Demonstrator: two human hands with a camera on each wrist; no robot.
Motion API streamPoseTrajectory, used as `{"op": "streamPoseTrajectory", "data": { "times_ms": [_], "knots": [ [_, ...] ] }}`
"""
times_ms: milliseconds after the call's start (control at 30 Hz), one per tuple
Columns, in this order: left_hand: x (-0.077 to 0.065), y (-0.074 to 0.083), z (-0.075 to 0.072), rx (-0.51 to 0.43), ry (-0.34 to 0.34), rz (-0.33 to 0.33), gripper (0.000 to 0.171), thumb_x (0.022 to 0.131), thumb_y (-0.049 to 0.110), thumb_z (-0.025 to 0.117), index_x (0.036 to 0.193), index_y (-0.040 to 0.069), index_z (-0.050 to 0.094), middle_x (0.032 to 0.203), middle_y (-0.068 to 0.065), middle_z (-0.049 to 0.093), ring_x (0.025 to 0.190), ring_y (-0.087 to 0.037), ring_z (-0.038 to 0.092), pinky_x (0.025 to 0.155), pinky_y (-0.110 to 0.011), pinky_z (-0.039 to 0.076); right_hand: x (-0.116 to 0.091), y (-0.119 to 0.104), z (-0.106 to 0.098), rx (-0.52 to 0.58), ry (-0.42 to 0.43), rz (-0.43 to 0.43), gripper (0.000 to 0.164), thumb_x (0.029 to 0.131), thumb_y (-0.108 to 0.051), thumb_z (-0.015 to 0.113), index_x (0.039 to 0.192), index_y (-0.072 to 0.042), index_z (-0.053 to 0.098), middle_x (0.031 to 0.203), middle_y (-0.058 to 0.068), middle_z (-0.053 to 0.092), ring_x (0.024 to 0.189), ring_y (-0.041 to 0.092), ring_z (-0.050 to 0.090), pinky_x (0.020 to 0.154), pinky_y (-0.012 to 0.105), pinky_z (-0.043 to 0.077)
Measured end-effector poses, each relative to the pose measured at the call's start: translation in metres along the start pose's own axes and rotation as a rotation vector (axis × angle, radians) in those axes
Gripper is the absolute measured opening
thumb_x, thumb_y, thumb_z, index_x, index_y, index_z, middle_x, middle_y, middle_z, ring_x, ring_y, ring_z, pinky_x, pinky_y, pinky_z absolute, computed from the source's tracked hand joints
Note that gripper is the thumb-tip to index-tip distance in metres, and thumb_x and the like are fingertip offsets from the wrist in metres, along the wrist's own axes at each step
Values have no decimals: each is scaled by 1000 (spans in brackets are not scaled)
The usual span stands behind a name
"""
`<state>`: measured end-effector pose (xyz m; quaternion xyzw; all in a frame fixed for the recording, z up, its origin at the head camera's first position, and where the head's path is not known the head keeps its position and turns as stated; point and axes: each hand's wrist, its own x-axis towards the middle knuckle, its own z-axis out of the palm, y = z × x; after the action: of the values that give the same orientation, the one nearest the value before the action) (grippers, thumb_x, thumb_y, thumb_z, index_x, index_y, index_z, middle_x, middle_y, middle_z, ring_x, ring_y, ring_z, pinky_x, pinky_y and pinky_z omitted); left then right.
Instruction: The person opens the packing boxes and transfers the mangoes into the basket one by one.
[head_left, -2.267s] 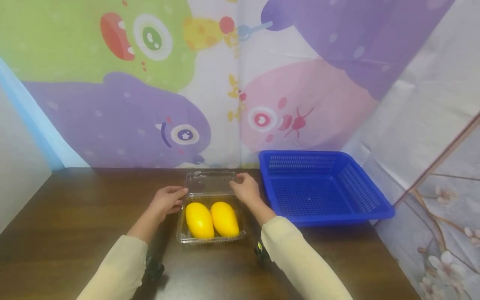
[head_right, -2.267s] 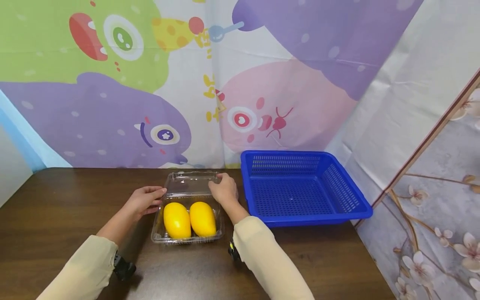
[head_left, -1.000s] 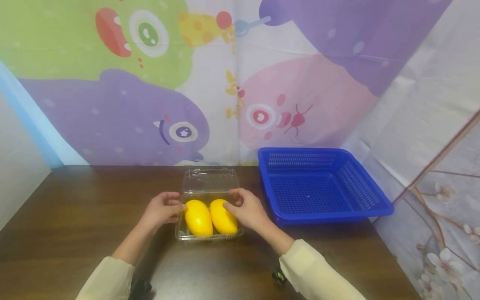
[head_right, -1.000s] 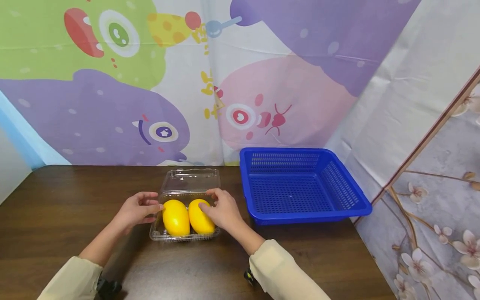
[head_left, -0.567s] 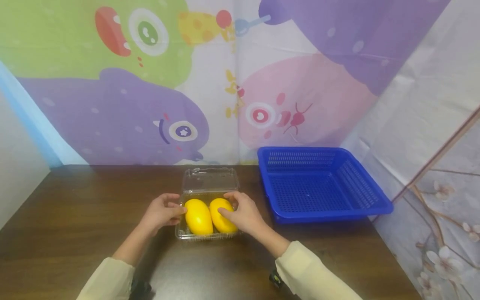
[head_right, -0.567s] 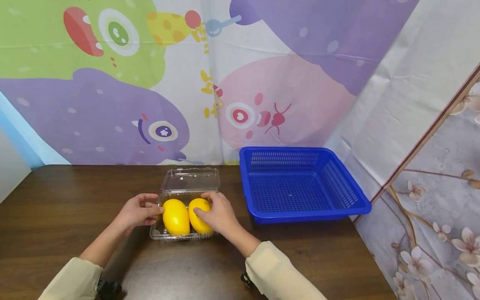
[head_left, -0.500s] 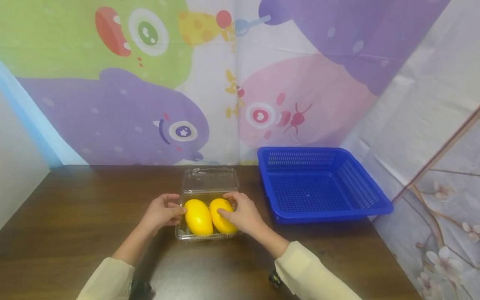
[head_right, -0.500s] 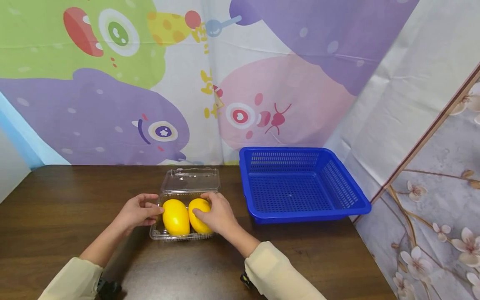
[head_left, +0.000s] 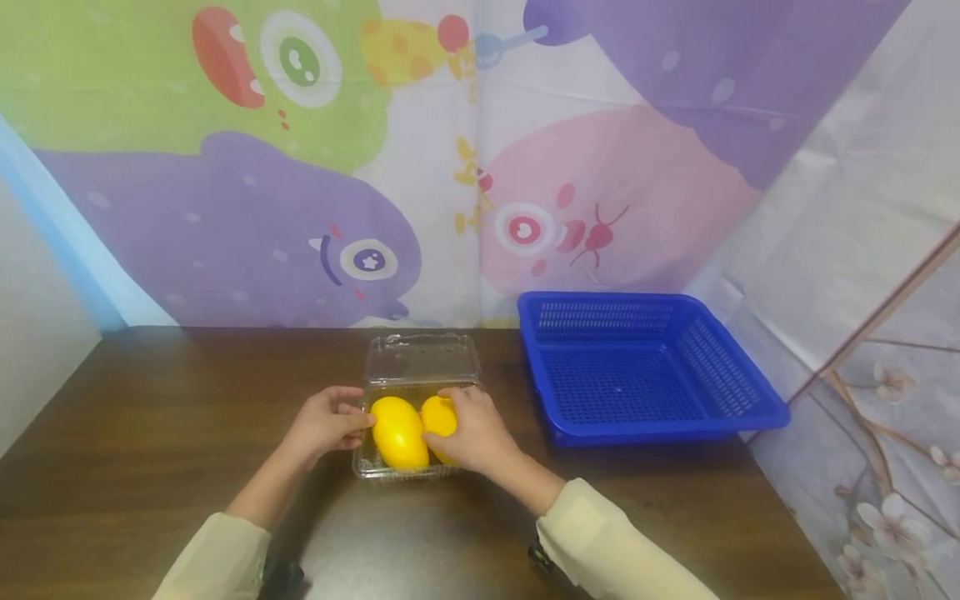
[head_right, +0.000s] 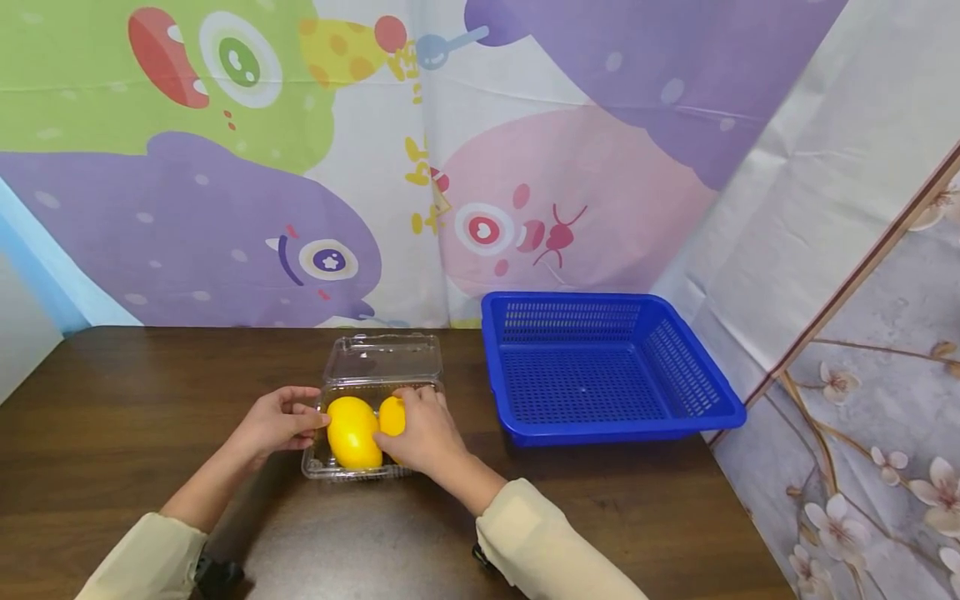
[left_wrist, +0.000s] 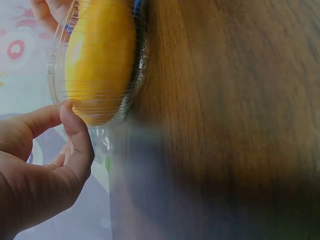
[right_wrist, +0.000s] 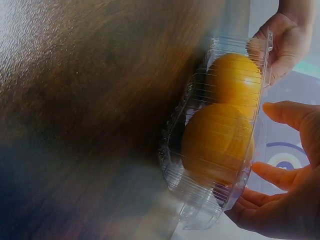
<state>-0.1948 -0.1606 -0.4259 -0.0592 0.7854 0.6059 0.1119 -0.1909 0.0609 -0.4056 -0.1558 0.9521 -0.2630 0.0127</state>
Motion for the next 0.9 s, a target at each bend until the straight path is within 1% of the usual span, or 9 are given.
{"op": "streamPoseTrajectory", "data": {
  "times_ms": [133,267,367,533,667,733,900],
  "knots": [
    [0,-1,0,-5,-6,-1,59,83,2,65,133,-10,36,96,-17,61,63,-13,56,58,-23,55,-1,0,1,-25,-23,3,63,73,-37,75,125,-6,55,113,14,56,101,25,51,82,36,49],
    [0,-2,0,-8,-9,-2,59,83,2,65,133,-10,36,93,-15,60,62,-13,56,58,-22,55,-1,1,3,-43,-46,1,67,70,-34,77,126,-4,54,112,15,55,100,26,50,82,37,50],
    [0,-2,0,-12,-9,-2,58,84,2,65,133,-10,37,92,-13,60,63,-13,56,59,-22,55,-1,1,4,-78,-59,-8,71,67,-31,79,127,-2,53,110,16,54,99,26,50,82,36,49],
    [1,-1,1,-15,-11,0,57,84,2,64,133,-10,37,93,-15,60,62,-13,56,58,-22,55,2,2,4,-132,-82,-12,75,64,-28,78,128,-1,51,105,15,54,93,24,49,77,33,48],
    [1,-1,0,-19,-13,-3,58,84,2,64,133,-9,36,94,-15,60,62,-13,56,58,-22,55,3,1,3,-133,-116,4,79,64,-27,77,132,0,47,106,16,54,92,23,48,75,31,46],
    [1,-1,0,-23,-15,-3,58,84,2,64,133,-9,36,94,-14,60,63,-13,56,59,-22,55,4,0,3,-136,-137,9,82,64,-27,77,134,0,44,108,16,54,93,23,48,76,31,47],
    [1,0,-1,-31,-13,1,58,84,2,64,134,-10,36,93,-13,59,63,-12,56,59,-22,55,7,-2,3,-181,-183,16,88,65,-28,78,139,0,38,115,18,53,101,26,49,87,37,48]
  ]
}}
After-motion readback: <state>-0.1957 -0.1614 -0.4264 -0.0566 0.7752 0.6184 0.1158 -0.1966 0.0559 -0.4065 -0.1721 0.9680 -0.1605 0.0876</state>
